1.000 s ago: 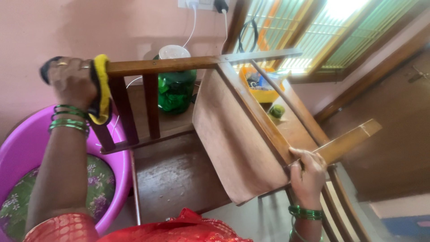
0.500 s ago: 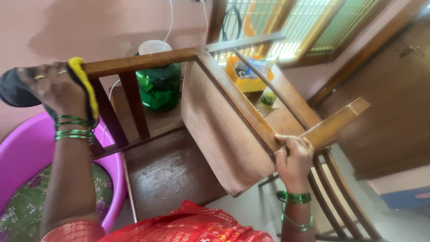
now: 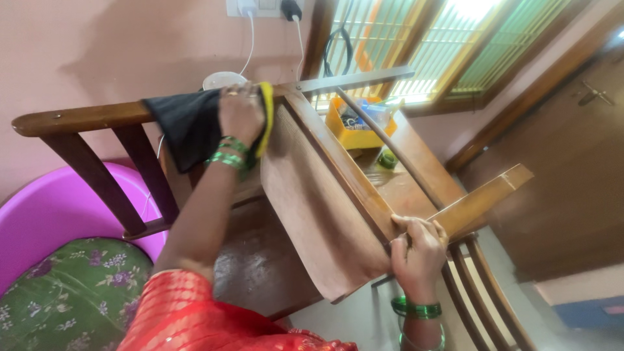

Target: The person wipes down a wooden chair with a cloth, flipping it over to clean the frame, legs, and underside.

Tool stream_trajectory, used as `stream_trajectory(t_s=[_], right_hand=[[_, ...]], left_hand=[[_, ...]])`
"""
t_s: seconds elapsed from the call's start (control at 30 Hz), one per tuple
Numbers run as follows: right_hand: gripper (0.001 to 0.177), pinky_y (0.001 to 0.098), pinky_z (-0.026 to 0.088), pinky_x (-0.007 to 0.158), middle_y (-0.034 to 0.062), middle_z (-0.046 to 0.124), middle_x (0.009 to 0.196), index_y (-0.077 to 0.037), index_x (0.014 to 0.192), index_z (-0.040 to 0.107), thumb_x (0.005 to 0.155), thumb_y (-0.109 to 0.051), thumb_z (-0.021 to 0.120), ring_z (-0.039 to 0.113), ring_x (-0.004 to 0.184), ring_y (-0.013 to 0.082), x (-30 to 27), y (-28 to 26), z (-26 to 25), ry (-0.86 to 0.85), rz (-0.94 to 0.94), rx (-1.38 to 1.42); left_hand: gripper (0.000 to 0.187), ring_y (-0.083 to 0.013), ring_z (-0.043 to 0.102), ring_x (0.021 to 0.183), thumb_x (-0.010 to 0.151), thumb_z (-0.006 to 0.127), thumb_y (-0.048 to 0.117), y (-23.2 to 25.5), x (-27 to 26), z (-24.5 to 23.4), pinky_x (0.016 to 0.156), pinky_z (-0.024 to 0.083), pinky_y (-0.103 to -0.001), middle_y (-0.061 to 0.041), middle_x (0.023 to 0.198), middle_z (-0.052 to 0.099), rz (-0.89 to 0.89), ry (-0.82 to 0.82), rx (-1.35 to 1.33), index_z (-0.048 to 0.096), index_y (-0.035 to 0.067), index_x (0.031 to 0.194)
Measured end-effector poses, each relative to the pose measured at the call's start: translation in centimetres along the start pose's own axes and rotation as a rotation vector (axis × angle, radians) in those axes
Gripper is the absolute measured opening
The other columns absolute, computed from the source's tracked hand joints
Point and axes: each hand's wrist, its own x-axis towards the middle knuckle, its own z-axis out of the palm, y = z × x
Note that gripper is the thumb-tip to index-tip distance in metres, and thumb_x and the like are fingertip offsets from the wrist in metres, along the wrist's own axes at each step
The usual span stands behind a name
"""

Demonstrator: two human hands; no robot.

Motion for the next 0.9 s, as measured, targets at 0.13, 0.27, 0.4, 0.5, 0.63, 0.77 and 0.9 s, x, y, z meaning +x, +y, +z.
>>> stream_trajectory(t_s=[0.13,0.27,0.4,0.5,0.63,0.77,0.9], right_hand=[[0.031,0.0474,0.039,0.112,0.0128,0.073,0.098,-0.01,0.107,0.075,0.083,-0.009,0.055,0.067,0.105,0.0279,0.0,-0.2,-0.2,0.001,-0.015,0.005],[0.031,0.0507,0.037,0.113,0.0126,0.073,0.1,-0.008,0.108,0.074,0.083,-0.008,0.055,0.066,0.107,0.0296,-0.1,-0.3,-0.5,-0.009,-0.046,0.012],[0.032,0.0508,0.037,0.112,0.0124,0.073,0.1,-0.008,0.107,0.074,0.082,-0.007,0.055,0.067,0.106,0.0292,0.0,-0.5,-0.5,-0.01,-0.033,0.013],[0.032,0.0512,0.037,0.113,0.0124,0.073,0.1,-0.007,0.107,0.074,0.082,-0.006,0.055,0.067,0.106,0.029,-0.1,-0.7,-0.5,-0.004,-0.014,0.005],[0.033,0.0513,0.036,0.113,0.0124,0.074,0.1,-0.007,0.107,0.074,0.08,-0.004,0.055,0.067,0.107,0.0288,0.0,-0.6,-0.5,-0.007,-0.016,0.015],[0.033,0.0505,0.036,0.114,0.0128,0.073,0.101,-0.008,0.108,0.074,0.081,-0.004,0.055,0.066,0.108,0.029,-0.2,-0.7,-0.6,0.003,-0.009,0.027],[0.031,0.0494,0.035,0.114,0.0131,0.073,0.103,-0.008,0.108,0.074,0.083,-0.004,0.055,0.066,0.11,0.0291,-0.2,-0.5,-0.8,0.007,-0.012,0.048]], left_hand=[[0.039,-0.0341,0.058,0.124,0.101,0.052,0.024,4.7,1.9,1.8,0.115,0.033,-0.05,-0.016,0.135,0.067,0.015,0.013,-0.13,0.071,-0.001,0.125],[0.037,-0.0327,0.059,0.127,0.104,0.054,0.025,5.1,1.7,0.9,0.115,0.034,-0.05,-0.014,0.135,0.068,0.072,0.057,-0.241,0.073,0.002,0.126],[0.031,-0.029,0.056,0.133,0.104,0.052,0.021,7.4,0.1,-1.4,0.115,0.036,-0.047,-0.008,0.135,0.068,0.083,-0.042,-0.538,0.076,0.009,0.12],[0.03,-0.0252,0.055,0.136,0.106,0.05,0.02,10.4,-1.7,-3.1,0.12,0.033,-0.046,-0.005,0.135,0.069,0.086,-0.116,-0.688,0.077,0.013,0.117],[0.03,-0.0202,0.059,0.134,0.106,0.05,0.02,13.7,-4.5,-5.3,0.123,0.029,-0.049,-0.004,0.132,0.07,0.199,-0.135,-0.716,0.077,0.014,0.116],[0.031,-0.0192,0.06,0.134,0.106,0.049,0.02,16.4,-7.3,-8.5,0.125,0.032,-0.047,-0.004,0.134,0.07,0.243,-0.134,-0.783,0.076,0.014,0.12],[0.032,-0.0226,0.059,0.134,0.104,0.05,0.02,18.7,-9.8,-12.0,0.123,0.035,-0.046,-0.007,0.136,0.069,0.366,-0.131,-0.893,0.075,0.011,0.123]])
